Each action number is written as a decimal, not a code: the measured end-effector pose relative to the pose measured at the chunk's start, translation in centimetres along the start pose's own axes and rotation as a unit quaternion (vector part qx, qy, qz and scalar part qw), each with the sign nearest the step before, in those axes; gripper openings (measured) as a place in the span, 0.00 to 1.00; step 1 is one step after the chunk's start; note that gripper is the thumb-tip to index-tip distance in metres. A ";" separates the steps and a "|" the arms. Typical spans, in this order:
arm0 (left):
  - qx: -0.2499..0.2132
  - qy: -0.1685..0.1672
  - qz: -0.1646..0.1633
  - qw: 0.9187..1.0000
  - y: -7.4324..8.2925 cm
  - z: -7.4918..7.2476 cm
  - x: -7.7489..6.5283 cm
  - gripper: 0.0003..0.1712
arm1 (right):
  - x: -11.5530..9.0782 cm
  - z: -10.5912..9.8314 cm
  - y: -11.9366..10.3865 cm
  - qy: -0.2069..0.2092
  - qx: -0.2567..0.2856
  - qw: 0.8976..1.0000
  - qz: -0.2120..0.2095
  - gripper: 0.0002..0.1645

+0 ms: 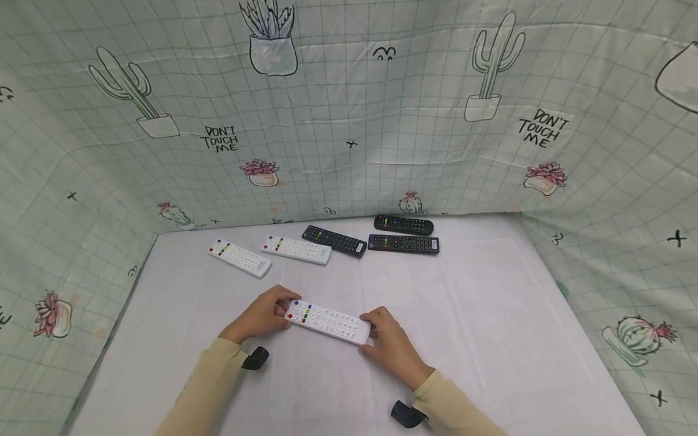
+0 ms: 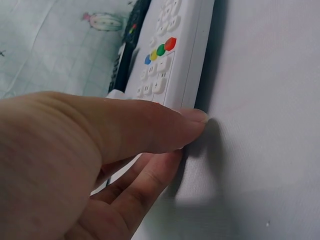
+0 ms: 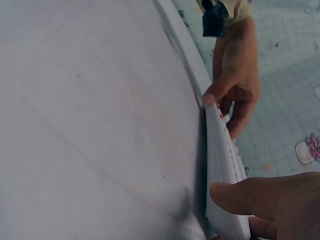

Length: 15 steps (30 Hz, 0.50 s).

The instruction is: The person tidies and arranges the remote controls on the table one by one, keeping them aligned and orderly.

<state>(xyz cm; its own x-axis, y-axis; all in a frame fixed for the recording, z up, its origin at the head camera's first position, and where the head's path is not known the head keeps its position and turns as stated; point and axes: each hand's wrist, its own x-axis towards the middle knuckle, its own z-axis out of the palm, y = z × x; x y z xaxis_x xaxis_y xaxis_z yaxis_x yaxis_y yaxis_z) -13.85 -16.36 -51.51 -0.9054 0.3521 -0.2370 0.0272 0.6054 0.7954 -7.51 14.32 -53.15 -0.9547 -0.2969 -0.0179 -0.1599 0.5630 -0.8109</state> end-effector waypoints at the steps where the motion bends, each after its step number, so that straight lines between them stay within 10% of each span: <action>1: 0.002 0.000 -0.002 1.000 0.0 0.0 0.0 0.32 | -0.1 0.2 0.0 0.001 -0.002 1.000 -0.003 0.34; 15: 0.050 0.023 0.010 0.998 -0.1 -0.4 0.5 0.33 | -0.6 2.1 -0.6 -0.002 0.006 1.000 -0.014 0.34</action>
<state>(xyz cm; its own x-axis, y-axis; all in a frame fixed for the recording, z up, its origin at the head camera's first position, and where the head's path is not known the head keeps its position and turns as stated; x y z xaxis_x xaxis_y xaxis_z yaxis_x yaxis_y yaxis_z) -14.46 -16.55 -51.46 -0.9224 0.3339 -0.1942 0.0858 0.6674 0.7398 -6.31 12.54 -53.83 -0.9491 -0.3151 0.0027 -0.1835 0.5455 -0.8178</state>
